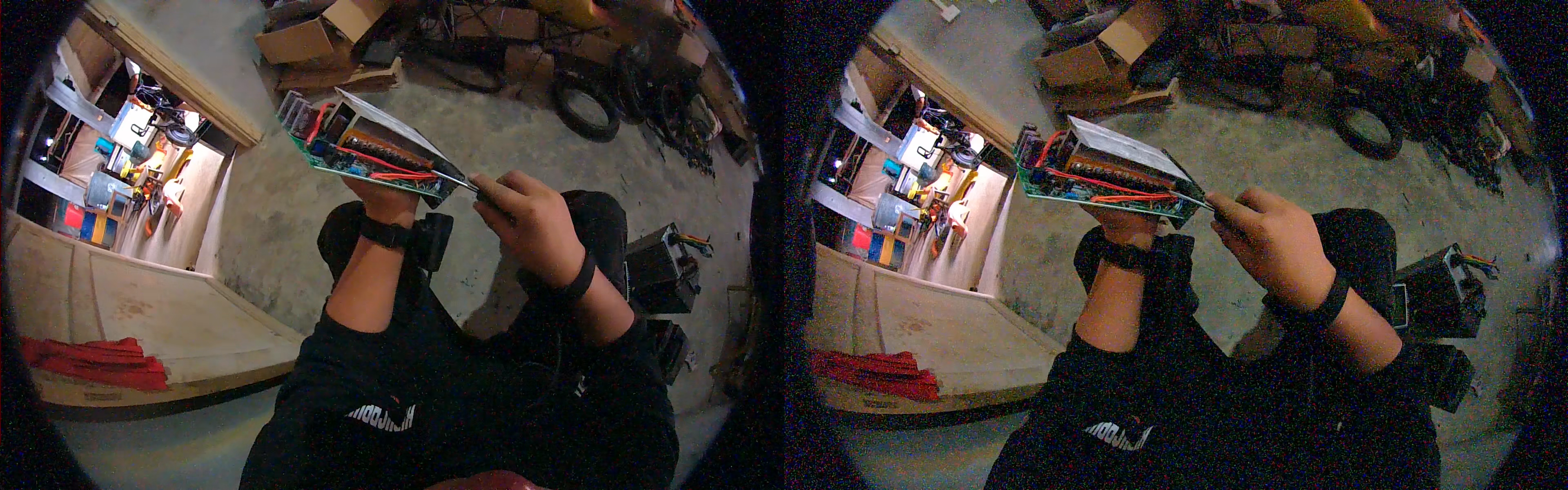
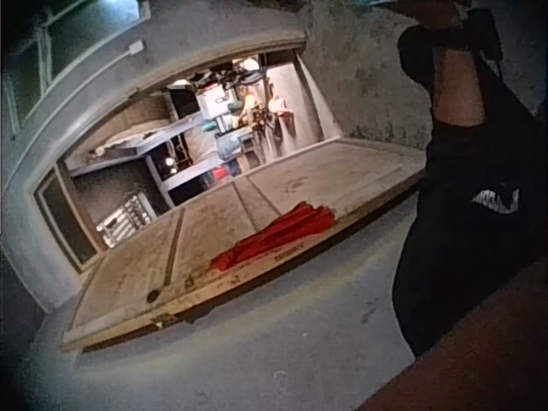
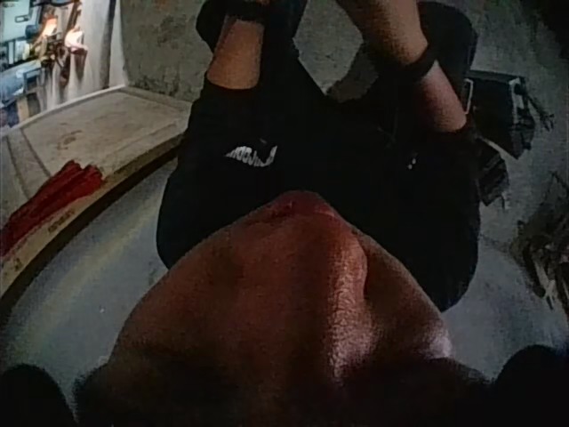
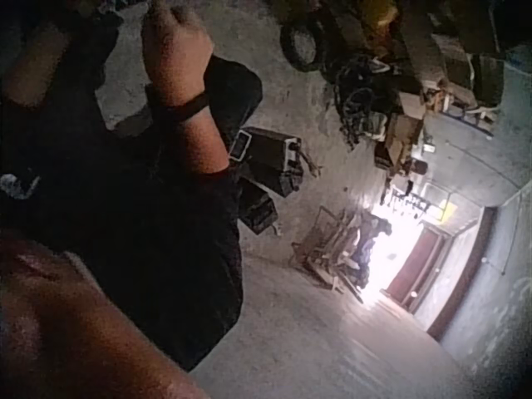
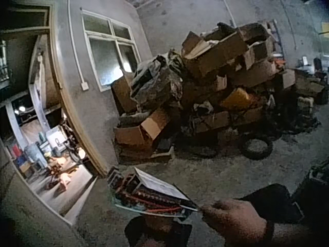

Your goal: Using a screwdriver to tighten or remove screws on an electronic circuit board.

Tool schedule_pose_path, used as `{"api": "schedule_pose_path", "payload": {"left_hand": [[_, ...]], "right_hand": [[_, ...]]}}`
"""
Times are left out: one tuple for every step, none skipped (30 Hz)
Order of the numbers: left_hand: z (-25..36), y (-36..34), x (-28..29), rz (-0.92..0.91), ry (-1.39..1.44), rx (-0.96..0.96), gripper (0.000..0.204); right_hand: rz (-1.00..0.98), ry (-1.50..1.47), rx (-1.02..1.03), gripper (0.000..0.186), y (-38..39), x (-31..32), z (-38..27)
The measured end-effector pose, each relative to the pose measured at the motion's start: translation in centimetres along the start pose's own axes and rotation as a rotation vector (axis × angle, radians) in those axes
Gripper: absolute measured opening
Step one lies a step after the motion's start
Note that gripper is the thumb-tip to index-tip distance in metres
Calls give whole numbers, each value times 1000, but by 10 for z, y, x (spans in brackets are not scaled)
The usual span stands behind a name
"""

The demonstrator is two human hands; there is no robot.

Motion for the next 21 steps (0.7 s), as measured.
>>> {"api": "schedule_pose_path", "payload": {"left_hand": [[0, -2, -2, -2, 1, -1, 37], [2, -4, -1, 32, -24, -17, 38], [4, -5, -1, 65, -49, -33, 39], [5, -7, -1, 67, -49, -35, 39], [3, -7, -1, 119, 26, -2, 39], [1, -7, -2, 171, 101, 30, 39], [2, -6, -5, 174, 104, 31, 39], [3, -6, -7, 189, 142, 53, 38], [4, -6, -8, 204, 180, 75, 38], [4, -6, -7, 205, 179, 72, 38], [6, -6, -7, 198, 60, 37, 37], [9, -6, -7, 189, -59, 2, 37], [10, -5, -6, 190, -60, 0, 37], [12, -5, -6, 170, -127, -16, 36], [14, -5, -7, 149, -193, -32, 36], [15, -5, -8, 145, -191, -31, 36], [16, -5, -8, 142, -229, -24, 37], [18, -5, -8, 138, -268, -16, 37], [17, -5, -9, 138, -268, -18, 37], [17, -5, -13, 169, -224, -11, 37], [16, -5, -14, 200, -180, -5, 38]], "right_hand": [[29, -63, 8, 28, 0, -1, 2], [55, -127, 17, 26, -1, -2, 3], [54, -127, 19, 26, -1, -3, 3], [-27, -168, -37, 24, -1, -8, 6], [-109, -206, -94, 23, 0, -14, 10], [-112, -204, -95, 23, 1, -14, 12], [-191, -281, -109, 22, 3, -18, 16], [-268, -362, -119, 22, 3, -23, 16], [-269, -363, -116, 22, 2, -21, 16], [-255, -353, -147, 21, 1, -19, 16], [-241, -343, -179, 20, 0, -17, 17], [-242, -343, -177, 20, -1, -18, 19], [-100, -276, -36, 19, -4, -12, 16], [45, -204, 102, 19, -4, -6, 12], [47, -200, 100, 19, -3, -9, 13], [41, -217, 78, 18, -3, -12, 16], [34, -238, 59, 18, -3, -14, 17], [35, -238, 61, 18, -2, -13, 13], [-3, -241, 10, 19, -2, -13, 9], [-40, -244, -43, 20, -1, -14, 9], [-40, -243, -44, 20, -2, -12, 9]]}}
Point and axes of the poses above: each hand's wrist, its own y-axis away from the middle knuckle, its own x-axis out of the back of the hand, z = x × y, the point moved 5 cm from there along -y, towards the middle knuckle, and after that the axes turned 8 degrees about -z, right-handed, at the moved point
